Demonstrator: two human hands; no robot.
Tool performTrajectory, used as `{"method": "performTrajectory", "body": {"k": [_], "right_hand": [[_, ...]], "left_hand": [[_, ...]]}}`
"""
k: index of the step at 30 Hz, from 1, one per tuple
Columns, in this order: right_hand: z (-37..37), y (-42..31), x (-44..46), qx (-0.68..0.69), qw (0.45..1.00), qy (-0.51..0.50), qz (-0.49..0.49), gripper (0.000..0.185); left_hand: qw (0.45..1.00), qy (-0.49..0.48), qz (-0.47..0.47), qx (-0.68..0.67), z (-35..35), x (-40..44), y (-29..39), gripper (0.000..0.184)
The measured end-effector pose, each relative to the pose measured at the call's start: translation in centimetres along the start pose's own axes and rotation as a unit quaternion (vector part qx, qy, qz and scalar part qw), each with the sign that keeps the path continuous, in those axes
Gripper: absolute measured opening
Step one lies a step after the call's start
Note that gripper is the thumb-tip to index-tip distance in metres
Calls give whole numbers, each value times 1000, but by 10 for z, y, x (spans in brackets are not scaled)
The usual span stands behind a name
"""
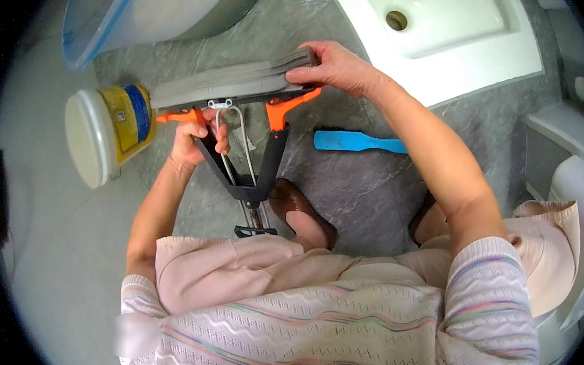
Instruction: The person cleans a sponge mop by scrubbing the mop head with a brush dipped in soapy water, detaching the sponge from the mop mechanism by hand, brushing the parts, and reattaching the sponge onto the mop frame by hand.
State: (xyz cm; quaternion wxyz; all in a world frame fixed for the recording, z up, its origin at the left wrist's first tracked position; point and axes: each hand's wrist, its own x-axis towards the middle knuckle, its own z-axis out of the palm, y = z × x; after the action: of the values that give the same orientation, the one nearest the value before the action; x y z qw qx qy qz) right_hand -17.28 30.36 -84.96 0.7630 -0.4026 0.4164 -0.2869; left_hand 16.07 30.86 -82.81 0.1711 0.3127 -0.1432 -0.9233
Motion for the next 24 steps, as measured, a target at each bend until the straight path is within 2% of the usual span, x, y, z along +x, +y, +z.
{"method": "performTrajectory", "body": {"k": [2,5,7,8,11,12,15,18,21,22,24], "right_hand": [[10,7,0,11,998,44,-33,38],[29,-7,-17,79,990,116,-5,35],[36,-5,-20,73,986,146,-25,37],[42,-7,-24,70,984,161,-25,37],[54,-3,-28,50,975,217,-19,36],[58,3,-31,44,970,239,-11,36],[48,27,-24,95,958,270,-27,34],[46,27,-32,129,951,277,-52,34],[23,27,-30,149,943,289,-70,34],[10,24,-29,159,943,282,-71,34],[-6,16,-30,167,946,270,-67,34]], "left_hand": [[997,72,6,3,1,-1,-1,49],[975,221,17,32,11,-5,-6,44],[972,227,33,41,17,-7,-14,45],[972,225,37,62,7,-12,-20,53],[964,253,-26,83,2,-47,-47,63],[960,261,-56,89,-2,-61,-59,72],[919,241,-144,278,-4,-78,-109,75],[925,186,-165,286,-11,-95,-155,75],[955,169,-162,182,4,-97,-170,69],[960,162,-166,157,7,-92,-173,56],[960,175,-174,130,10,-84,-179,50]]}}
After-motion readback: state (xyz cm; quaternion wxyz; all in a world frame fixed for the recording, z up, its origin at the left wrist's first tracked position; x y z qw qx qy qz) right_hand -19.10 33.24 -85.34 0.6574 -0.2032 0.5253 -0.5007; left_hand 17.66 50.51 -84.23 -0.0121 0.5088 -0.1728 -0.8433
